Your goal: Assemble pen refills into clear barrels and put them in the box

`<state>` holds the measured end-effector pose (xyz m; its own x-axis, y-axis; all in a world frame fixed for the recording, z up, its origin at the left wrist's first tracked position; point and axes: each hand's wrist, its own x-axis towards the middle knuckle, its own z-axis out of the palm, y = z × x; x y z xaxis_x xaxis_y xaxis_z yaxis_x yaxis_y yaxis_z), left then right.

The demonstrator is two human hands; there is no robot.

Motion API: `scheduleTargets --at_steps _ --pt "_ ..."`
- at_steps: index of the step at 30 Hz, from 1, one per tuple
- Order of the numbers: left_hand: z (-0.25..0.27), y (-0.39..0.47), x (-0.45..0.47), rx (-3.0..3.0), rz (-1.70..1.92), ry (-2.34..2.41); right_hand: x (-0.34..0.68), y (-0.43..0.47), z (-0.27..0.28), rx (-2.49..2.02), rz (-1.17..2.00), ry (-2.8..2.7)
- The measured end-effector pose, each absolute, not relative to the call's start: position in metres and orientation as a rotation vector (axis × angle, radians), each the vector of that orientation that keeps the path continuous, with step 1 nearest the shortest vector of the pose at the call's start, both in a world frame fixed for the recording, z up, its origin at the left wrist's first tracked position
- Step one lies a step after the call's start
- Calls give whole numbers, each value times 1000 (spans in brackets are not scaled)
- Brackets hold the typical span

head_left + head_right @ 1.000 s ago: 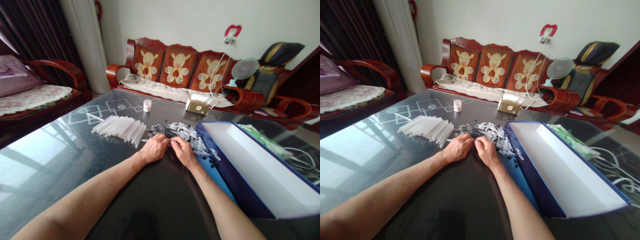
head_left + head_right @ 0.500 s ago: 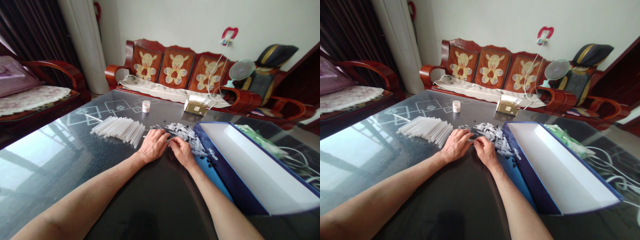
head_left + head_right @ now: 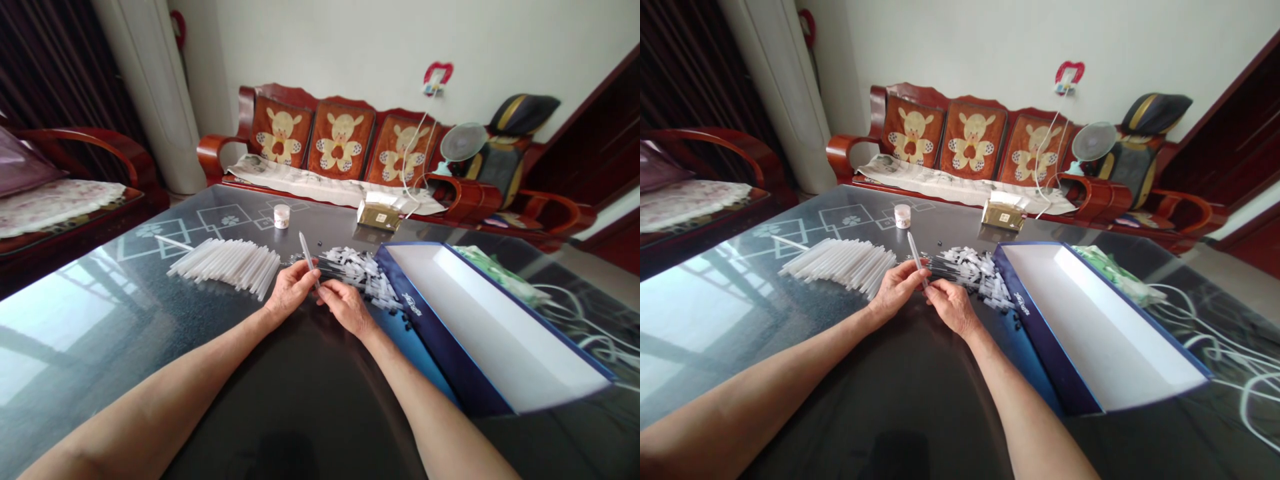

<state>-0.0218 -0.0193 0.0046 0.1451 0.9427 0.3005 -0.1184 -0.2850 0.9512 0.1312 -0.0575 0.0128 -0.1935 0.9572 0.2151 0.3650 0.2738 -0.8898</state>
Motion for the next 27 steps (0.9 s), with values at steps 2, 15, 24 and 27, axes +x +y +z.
scheduleTargets --at_steps 2,15,24,27 --pt "4 -19 -19 1355 1340 799 129 -59 13 -1192 808 -1784" --pt "0 -14 -26 1681 1353 1106 129 -59 6 -1179 660 -1796" --pt "-2 -26 -28 2617 1172 1251 192 -52 28 -1639 -219 -1746" --pt "-2 -27 -28 2738 1143 1190 211 -65 32 -1928 -323 -1869"
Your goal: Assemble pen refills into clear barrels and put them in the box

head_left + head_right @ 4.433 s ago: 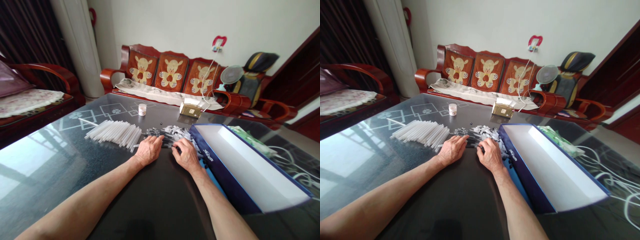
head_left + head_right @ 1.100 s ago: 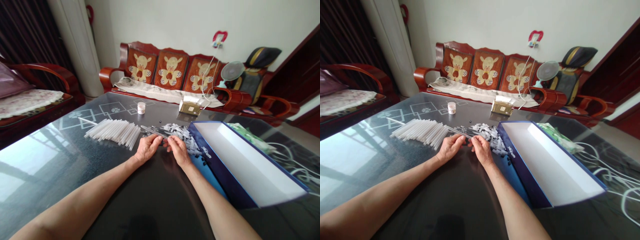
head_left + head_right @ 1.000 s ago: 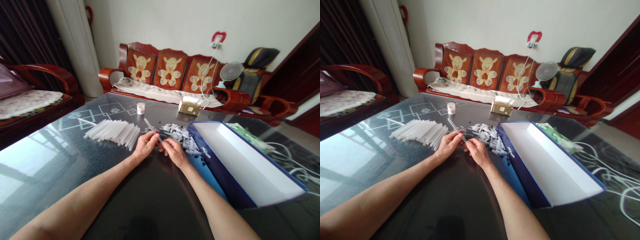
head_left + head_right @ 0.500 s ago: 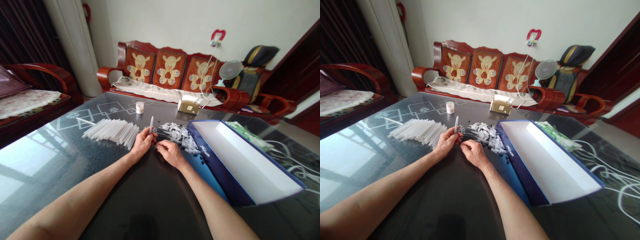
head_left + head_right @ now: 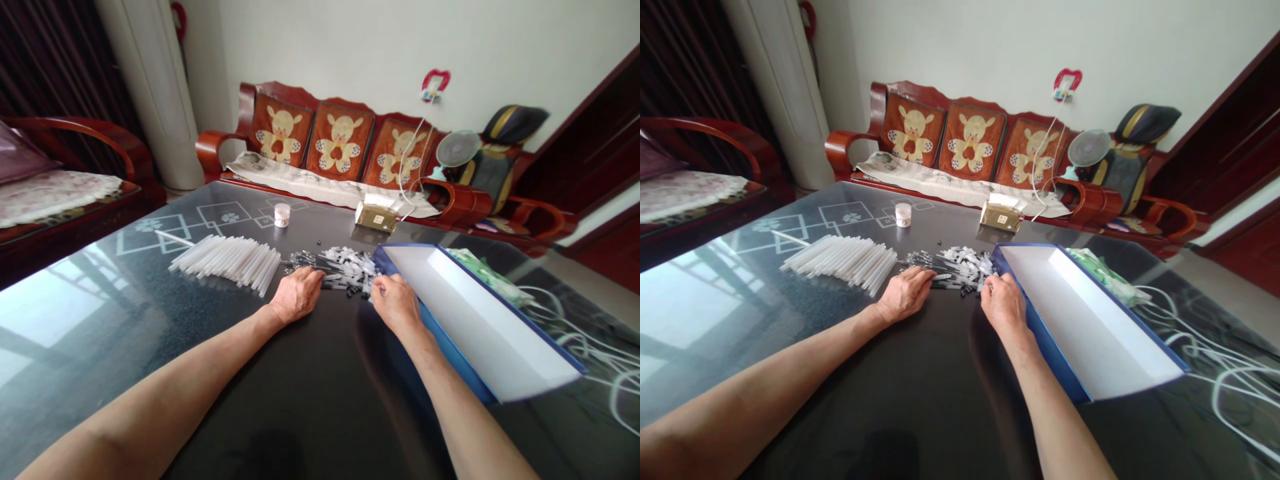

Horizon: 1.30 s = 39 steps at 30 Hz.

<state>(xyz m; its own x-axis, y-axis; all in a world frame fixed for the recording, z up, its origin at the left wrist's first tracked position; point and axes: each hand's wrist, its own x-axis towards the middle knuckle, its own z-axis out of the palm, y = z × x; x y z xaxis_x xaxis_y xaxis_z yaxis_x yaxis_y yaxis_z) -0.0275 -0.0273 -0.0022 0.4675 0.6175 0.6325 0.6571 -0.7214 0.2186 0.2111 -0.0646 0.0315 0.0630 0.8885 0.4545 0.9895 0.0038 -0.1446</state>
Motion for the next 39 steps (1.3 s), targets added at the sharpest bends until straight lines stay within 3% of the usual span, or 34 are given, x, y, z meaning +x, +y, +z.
scheduleTargets --at_steps 9,18,24,27,33,39 --pt "-2 -30 -27 -2673 -955 -1137 209 -88 25 -2196 -333 -1979" --pt "-2 -30 -28 -2712 -912 -1094 210 -87 24 -2130 -341 -2051" --pt "-2 -30 -27 -2723 -921 -1075 213 -86 22 -1860 -400 -2047" --pt "-3 -30 -27 -2735 -928 -1057 202 -80 21 -1670 -166 -1839" --pt "1 -33 -28 -2759 -887 -1121 156 -69 2 -1258 812 -1131" --pt "2 -33 -29 -2777 -861 -1140 146 -71 -7 -1063 1042 -839"
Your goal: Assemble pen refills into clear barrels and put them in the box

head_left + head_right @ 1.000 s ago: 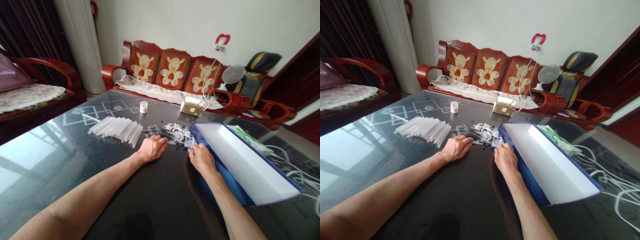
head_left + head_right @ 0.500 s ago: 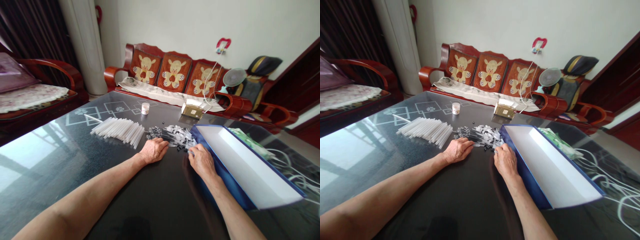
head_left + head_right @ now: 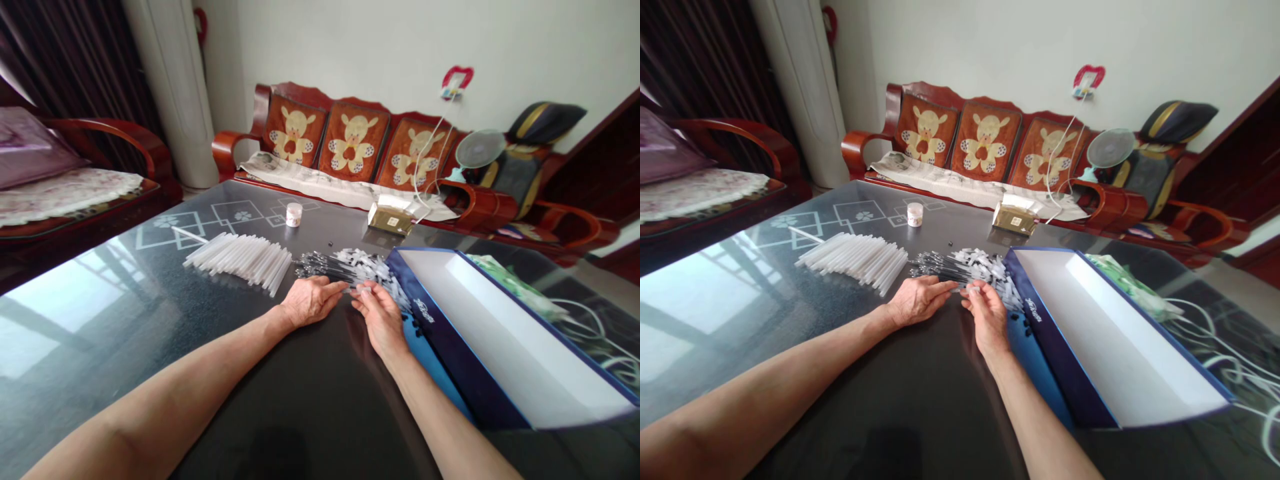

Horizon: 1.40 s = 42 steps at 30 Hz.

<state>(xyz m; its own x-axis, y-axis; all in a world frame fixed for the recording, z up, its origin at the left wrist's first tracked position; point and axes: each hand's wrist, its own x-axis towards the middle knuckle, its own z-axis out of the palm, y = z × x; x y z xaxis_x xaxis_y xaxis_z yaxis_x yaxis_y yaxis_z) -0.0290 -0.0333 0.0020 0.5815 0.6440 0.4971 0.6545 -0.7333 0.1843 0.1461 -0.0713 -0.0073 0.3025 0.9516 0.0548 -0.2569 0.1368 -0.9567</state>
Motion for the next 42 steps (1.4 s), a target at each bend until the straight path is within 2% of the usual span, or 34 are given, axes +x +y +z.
scheduleTargets --at_steps 14,42 --pt "3 -33 -29 -2816 -864 -1138 145 -72 -6 -1138 983 -1102" --pt "0 -32 -28 -2789 -749 -1058 145 -71 -5 -1214 1049 -1030"
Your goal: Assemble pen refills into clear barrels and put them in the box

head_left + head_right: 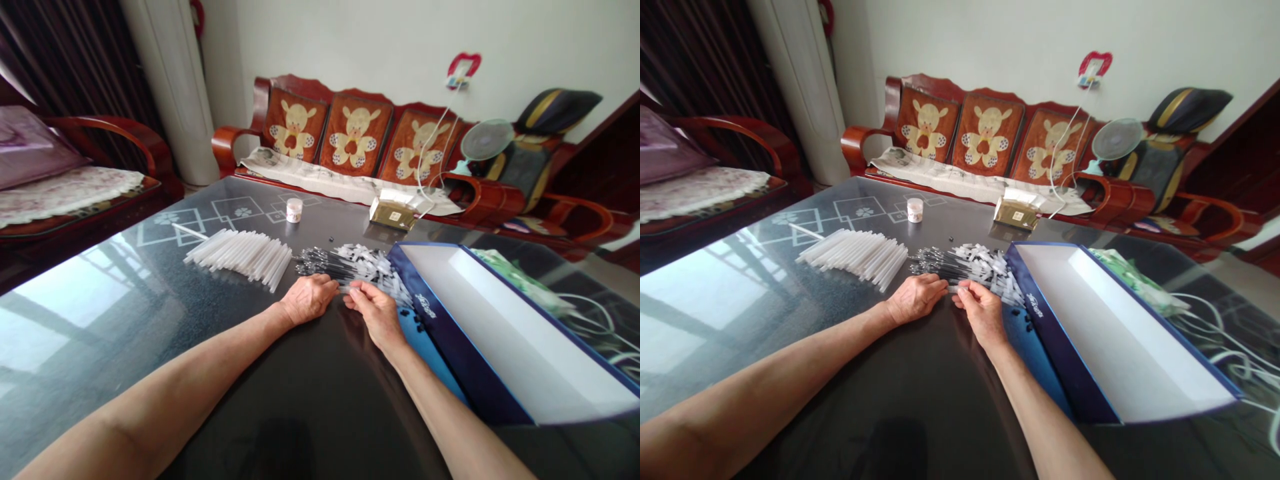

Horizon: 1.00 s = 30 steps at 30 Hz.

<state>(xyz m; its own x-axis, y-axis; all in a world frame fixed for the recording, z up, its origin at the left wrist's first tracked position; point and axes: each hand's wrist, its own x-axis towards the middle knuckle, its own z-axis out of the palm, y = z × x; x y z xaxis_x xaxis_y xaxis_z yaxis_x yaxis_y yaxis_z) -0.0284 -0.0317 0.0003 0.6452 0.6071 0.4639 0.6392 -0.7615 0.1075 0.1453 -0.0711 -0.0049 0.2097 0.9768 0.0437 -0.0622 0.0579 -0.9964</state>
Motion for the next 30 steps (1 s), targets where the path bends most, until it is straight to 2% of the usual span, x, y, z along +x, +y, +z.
scheduleTargets --at_steps 30 --pt "0 -36 -26 -2658 -641 -947 145 -70 14 -1284 1304 -798"
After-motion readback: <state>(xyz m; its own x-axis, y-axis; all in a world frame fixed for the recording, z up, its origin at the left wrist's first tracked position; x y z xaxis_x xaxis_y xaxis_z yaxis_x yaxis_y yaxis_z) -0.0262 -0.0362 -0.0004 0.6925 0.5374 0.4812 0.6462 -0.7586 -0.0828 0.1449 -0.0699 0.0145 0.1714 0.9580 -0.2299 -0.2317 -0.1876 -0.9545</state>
